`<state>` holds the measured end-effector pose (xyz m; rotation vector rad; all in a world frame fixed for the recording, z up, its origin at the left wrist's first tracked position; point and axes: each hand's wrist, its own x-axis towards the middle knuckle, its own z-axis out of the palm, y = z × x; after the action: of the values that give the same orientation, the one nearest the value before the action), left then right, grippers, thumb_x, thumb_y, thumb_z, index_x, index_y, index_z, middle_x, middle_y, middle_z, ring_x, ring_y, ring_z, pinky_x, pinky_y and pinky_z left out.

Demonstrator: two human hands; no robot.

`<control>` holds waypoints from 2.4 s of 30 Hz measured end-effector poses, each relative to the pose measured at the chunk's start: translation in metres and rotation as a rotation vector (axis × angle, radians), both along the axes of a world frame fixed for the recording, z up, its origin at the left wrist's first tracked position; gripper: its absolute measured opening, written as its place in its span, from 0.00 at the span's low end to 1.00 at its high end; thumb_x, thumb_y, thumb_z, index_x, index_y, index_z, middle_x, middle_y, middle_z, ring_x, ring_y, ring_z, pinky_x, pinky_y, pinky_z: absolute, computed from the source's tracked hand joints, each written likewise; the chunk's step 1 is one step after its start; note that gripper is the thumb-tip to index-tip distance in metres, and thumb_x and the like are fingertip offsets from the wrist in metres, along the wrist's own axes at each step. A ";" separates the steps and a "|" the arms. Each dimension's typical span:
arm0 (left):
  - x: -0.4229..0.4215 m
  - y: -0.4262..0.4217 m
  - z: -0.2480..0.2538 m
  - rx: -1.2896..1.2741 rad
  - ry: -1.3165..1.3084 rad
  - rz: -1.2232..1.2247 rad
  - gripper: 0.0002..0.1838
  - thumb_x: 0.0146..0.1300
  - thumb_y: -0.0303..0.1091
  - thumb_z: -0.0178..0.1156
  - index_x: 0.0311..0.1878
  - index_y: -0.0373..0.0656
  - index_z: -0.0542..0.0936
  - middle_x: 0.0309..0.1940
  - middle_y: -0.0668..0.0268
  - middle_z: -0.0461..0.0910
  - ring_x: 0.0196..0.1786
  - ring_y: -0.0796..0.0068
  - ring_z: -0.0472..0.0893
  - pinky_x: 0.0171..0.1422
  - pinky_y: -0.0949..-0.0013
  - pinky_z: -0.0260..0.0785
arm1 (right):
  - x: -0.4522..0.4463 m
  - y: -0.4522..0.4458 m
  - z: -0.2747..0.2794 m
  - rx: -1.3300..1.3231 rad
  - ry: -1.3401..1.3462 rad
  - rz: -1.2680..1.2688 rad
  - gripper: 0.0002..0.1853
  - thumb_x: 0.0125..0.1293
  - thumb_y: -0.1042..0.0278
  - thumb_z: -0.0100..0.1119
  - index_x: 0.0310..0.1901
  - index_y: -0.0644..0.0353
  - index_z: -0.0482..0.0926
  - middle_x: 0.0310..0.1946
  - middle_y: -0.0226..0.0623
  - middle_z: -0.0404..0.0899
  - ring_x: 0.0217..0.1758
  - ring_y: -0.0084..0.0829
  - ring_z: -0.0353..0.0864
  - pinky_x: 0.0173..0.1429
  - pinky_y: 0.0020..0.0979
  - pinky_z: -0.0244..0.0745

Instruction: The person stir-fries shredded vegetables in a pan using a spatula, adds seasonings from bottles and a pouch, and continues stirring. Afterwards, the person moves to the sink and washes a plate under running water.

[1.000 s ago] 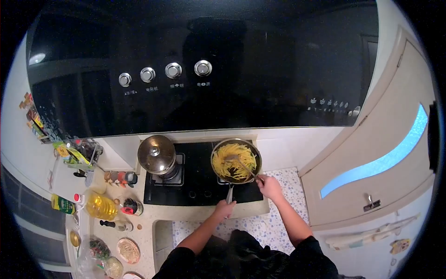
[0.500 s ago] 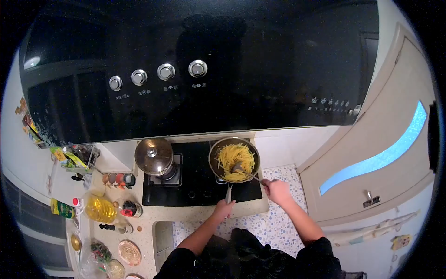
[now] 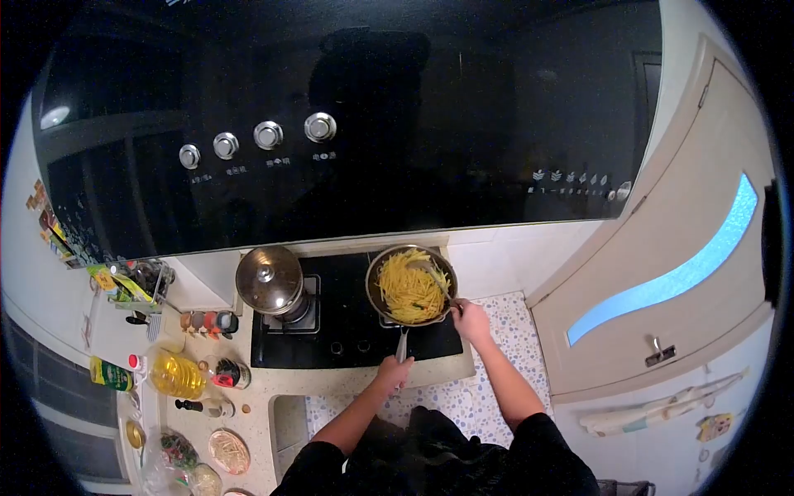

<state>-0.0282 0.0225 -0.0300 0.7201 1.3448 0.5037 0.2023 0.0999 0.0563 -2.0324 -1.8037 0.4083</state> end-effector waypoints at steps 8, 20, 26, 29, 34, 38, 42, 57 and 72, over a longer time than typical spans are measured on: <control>0.003 0.000 0.019 -0.027 0.025 -0.005 0.18 0.68 0.43 0.64 0.34 0.38 0.72 0.20 0.64 0.72 0.15 0.70 0.70 0.18 0.62 0.61 | -0.002 -0.048 0.028 -0.065 -0.070 0.124 0.14 0.62 0.61 0.61 0.48 0.49 0.86 0.33 0.44 0.86 0.38 0.48 0.85 0.44 0.45 0.81; 0.004 -0.002 0.017 0.000 0.022 0.028 0.18 0.68 0.43 0.64 0.32 0.37 0.72 0.17 0.64 0.71 0.14 0.71 0.70 0.17 0.63 0.60 | 0.052 -0.033 0.077 -0.149 -0.193 0.318 0.13 0.62 0.60 0.58 0.47 0.43 0.86 0.34 0.41 0.86 0.38 0.48 0.85 0.41 0.47 0.81; 0.001 -0.002 0.028 0.028 0.103 -0.048 0.20 0.69 0.45 0.63 0.33 0.36 0.73 0.16 0.63 0.72 0.14 0.70 0.72 0.18 0.62 0.62 | 0.017 -0.007 0.029 -0.018 -0.087 0.138 0.14 0.63 0.60 0.62 0.49 0.51 0.85 0.33 0.47 0.85 0.38 0.50 0.85 0.43 0.46 0.81; 0.002 -0.002 0.018 0.029 0.097 -0.025 0.20 0.68 0.45 0.63 0.33 0.36 0.74 0.17 0.63 0.74 0.14 0.69 0.73 0.19 0.62 0.64 | 0.004 0.007 0.004 0.086 0.008 0.058 0.14 0.64 0.61 0.62 0.49 0.54 0.85 0.33 0.49 0.85 0.38 0.51 0.85 0.43 0.47 0.81; 0.002 0.001 0.009 0.025 0.130 -0.065 0.22 0.68 0.47 0.63 0.32 0.35 0.74 0.18 0.62 0.75 0.14 0.68 0.73 0.19 0.61 0.64 | -0.021 0.000 -0.018 0.045 0.058 0.035 0.14 0.64 0.62 0.61 0.49 0.56 0.84 0.34 0.49 0.85 0.38 0.53 0.85 0.43 0.48 0.81; 0.001 0.001 -0.006 0.028 0.101 -0.052 0.23 0.67 0.48 0.64 0.35 0.32 0.75 0.18 0.61 0.75 0.15 0.67 0.74 0.19 0.61 0.65 | -0.009 -0.043 0.022 -0.050 -0.147 0.134 0.13 0.64 0.60 0.60 0.48 0.49 0.86 0.31 0.46 0.85 0.35 0.49 0.85 0.40 0.46 0.81; 0.001 0.002 -0.003 -0.004 0.127 -0.058 0.25 0.67 0.49 0.63 0.43 0.31 0.75 0.20 0.60 0.76 0.16 0.67 0.75 0.19 0.60 0.65 | 0.025 -0.071 0.093 -0.113 -0.272 0.233 0.13 0.63 0.59 0.60 0.48 0.44 0.86 0.31 0.43 0.85 0.35 0.47 0.85 0.40 0.46 0.81; 0.002 -0.002 0.031 0.011 0.161 -0.097 0.22 0.67 0.48 0.63 0.42 0.34 0.75 0.19 0.63 0.75 0.16 0.70 0.73 0.20 0.62 0.65 | 0.001 0.000 0.006 0.097 0.088 0.025 0.15 0.65 0.61 0.63 0.49 0.59 0.85 0.33 0.53 0.85 0.37 0.51 0.85 0.43 0.45 0.81; 0.006 -0.002 0.034 0.010 0.136 -0.049 0.19 0.68 0.46 0.63 0.35 0.37 0.74 0.17 0.65 0.73 0.15 0.71 0.72 0.19 0.63 0.63 | 0.023 -0.073 0.096 -0.082 -0.326 0.272 0.13 0.63 0.59 0.60 0.49 0.41 0.85 0.31 0.42 0.85 0.33 0.46 0.85 0.38 0.46 0.80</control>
<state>-0.0225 0.0206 0.0041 0.8053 1.4488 0.4289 0.2250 0.0268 0.1519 -2.0040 -2.3084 0.2380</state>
